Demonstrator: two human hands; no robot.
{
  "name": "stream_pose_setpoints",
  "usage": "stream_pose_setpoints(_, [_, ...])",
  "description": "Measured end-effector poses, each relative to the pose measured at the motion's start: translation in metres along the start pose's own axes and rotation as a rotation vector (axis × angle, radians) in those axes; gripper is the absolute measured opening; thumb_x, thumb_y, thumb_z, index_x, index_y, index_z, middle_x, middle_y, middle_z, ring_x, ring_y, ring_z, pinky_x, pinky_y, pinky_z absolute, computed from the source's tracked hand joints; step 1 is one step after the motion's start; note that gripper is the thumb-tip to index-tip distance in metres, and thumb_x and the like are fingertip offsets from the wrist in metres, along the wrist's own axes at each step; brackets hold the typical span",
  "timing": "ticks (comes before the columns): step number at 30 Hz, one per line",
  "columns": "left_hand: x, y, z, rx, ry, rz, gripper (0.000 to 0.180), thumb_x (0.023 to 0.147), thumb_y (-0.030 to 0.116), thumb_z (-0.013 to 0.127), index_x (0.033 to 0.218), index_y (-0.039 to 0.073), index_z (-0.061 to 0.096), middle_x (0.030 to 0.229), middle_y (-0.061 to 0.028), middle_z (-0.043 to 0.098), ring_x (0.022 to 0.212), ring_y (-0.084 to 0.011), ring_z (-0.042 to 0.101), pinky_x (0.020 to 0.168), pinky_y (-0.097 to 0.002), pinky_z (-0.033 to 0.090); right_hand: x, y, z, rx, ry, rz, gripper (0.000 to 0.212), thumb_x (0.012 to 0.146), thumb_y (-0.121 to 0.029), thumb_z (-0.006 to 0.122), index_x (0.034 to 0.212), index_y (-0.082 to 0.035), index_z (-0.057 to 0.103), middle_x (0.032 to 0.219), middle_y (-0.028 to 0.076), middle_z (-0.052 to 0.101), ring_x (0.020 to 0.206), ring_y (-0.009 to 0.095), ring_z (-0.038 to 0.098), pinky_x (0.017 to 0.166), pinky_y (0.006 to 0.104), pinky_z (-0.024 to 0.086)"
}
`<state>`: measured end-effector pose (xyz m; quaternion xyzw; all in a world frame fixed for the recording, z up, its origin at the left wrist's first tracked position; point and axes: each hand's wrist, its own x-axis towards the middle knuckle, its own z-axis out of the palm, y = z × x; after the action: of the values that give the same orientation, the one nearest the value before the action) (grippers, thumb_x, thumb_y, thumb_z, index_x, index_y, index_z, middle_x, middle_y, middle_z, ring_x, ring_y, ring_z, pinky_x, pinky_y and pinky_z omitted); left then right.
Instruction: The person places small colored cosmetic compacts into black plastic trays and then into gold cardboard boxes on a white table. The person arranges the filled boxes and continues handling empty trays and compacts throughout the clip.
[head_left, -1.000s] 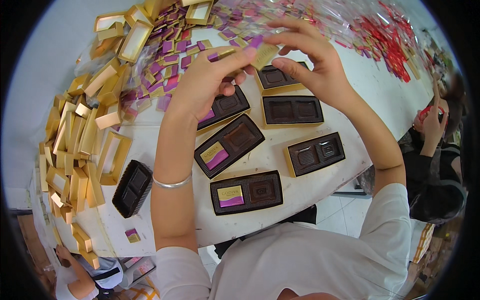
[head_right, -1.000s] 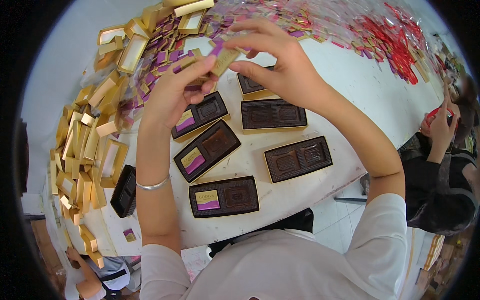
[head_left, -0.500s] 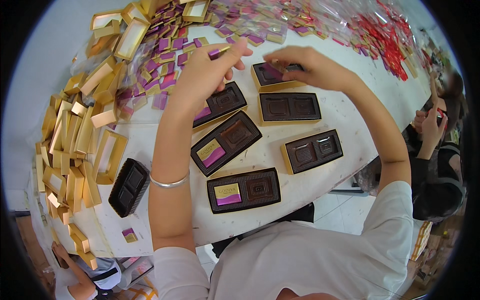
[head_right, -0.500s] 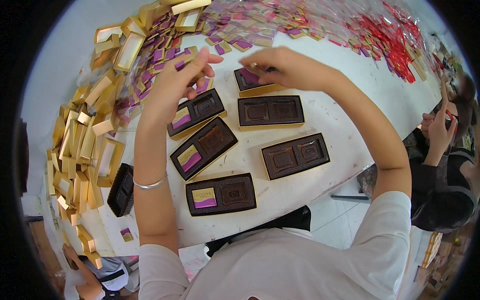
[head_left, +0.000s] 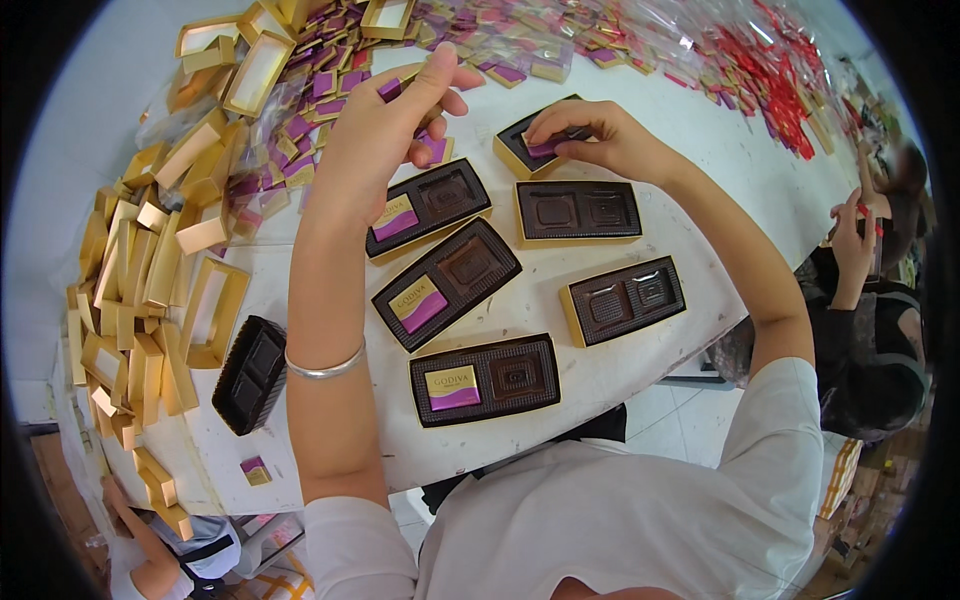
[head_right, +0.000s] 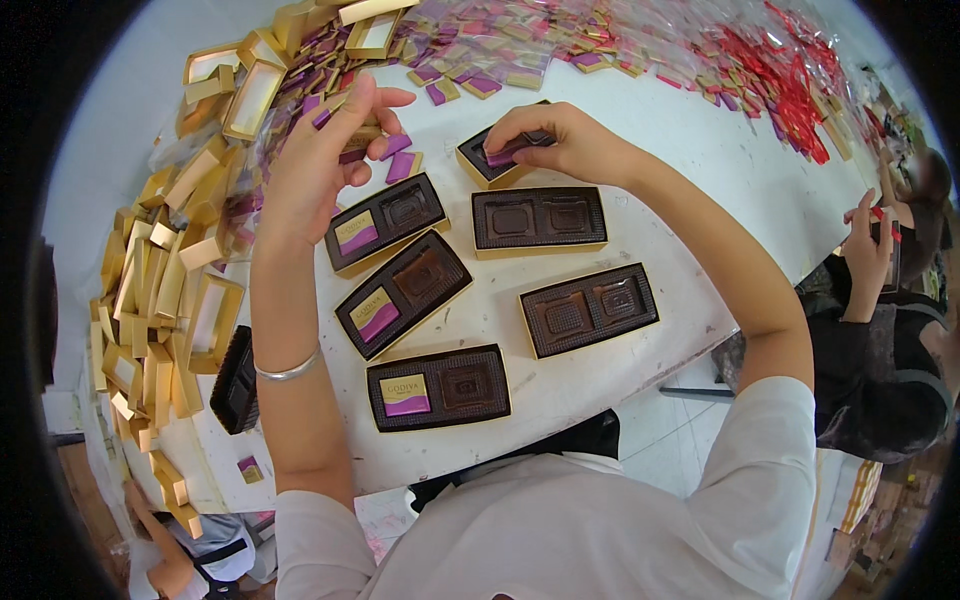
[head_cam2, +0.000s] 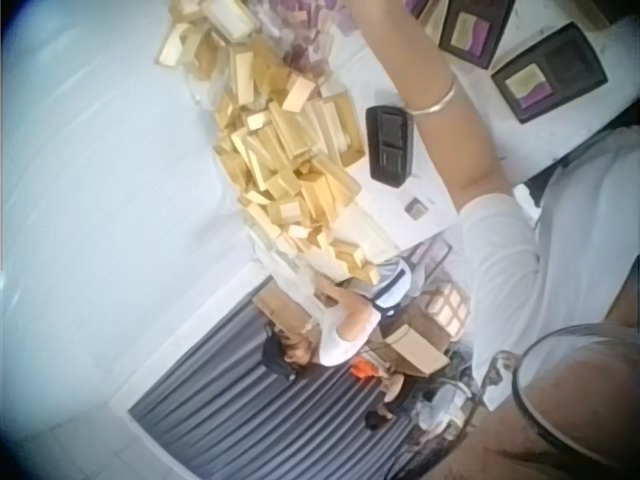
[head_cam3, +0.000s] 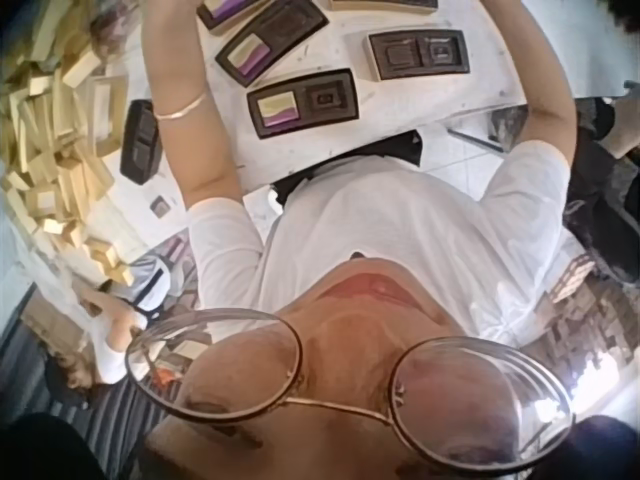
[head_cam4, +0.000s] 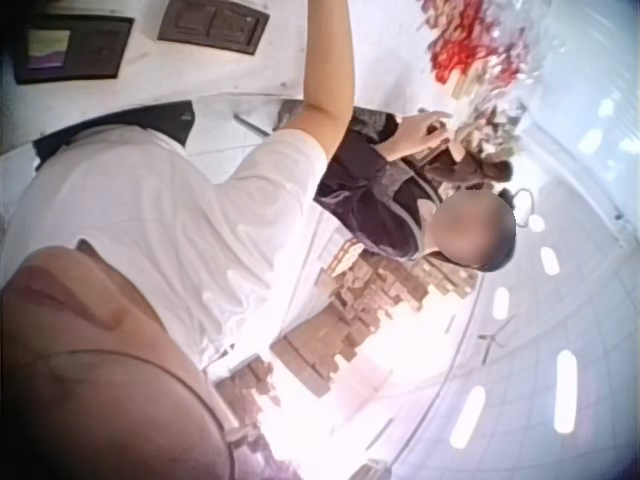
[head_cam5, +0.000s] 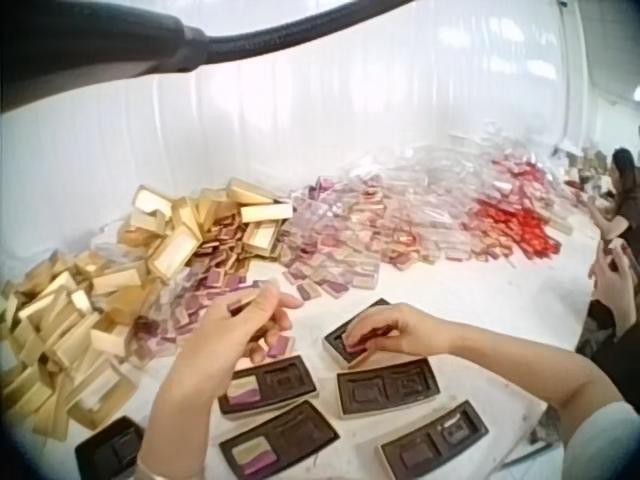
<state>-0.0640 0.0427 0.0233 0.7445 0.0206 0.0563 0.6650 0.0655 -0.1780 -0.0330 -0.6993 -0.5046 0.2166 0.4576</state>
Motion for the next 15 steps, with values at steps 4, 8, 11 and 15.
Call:
stream_pose_setpoints(4, [-0.002,0.002,0.001,0.001,-0.008,0.012,0.048,0.090,0.047,0.048,0.101,0.002,0.062,0.075,0.0040,0.049,0.063,-0.0019,0.042,0.046,-0.0163,0.026,-0.002,-0.001,-0.002,-0.278,0.072,-0.053,0.027,0.077,0.008,0.058,0.100,-0.004,0.064,0.108,0.006,0.057,0.101,0.019,0.053,0.088,0.0290,0.044])
stream_pose_setpoints(8, [0.000,0.001,0.000,0.015,-0.010,0.002,0.049,0.090,0.048,0.048,0.101,0.002,0.062,0.075,0.0043,0.049,0.063,-0.0019,0.042,0.046,-0.0162,0.027,-0.002,0.001,-0.012,-0.172,-0.020,0.028,0.022,0.078,0.000,0.063,0.099,-0.006,0.067,0.106,0.005,0.058,0.096,0.016,0.054,0.085,0.0286,0.044])
stream_pose_setpoints(11, [0.001,-0.002,-0.002,0.008,-0.015,0.009,0.049,0.090,0.048,0.048,0.101,0.002,0.061,0.075,0.0044,0.049,0.063,-0.0018,0.042,0.046,-0.0162,0.027,-0.004,0.006,-0.011,0.004,-0.014,0.104,0.021,0.079,0.000,0.062,0.098,-0.006,0.068,0.107,0.005,0.057,0.095,0.016,0.053,0.083,0.0267,0.045])
stream_pose_setpoints(15, [0.000,0.001,-0.002,-0.010,-0.018,0.011,0.049,0.090,0.048,0.047,0.101,0.002,0.061,0.074,0.0044,0.049,0.063,-0.0017,0.042,0.046,-0.0161,0.027,-0.004,0.009,-0.007,-0.130,0.071,0.032,0.020,0.079,0.003,0.061,0.096,-0.003,0.068,0.104,0.006,0.055,0.092,0.015,0.053,0.079,0.0241,0.045])
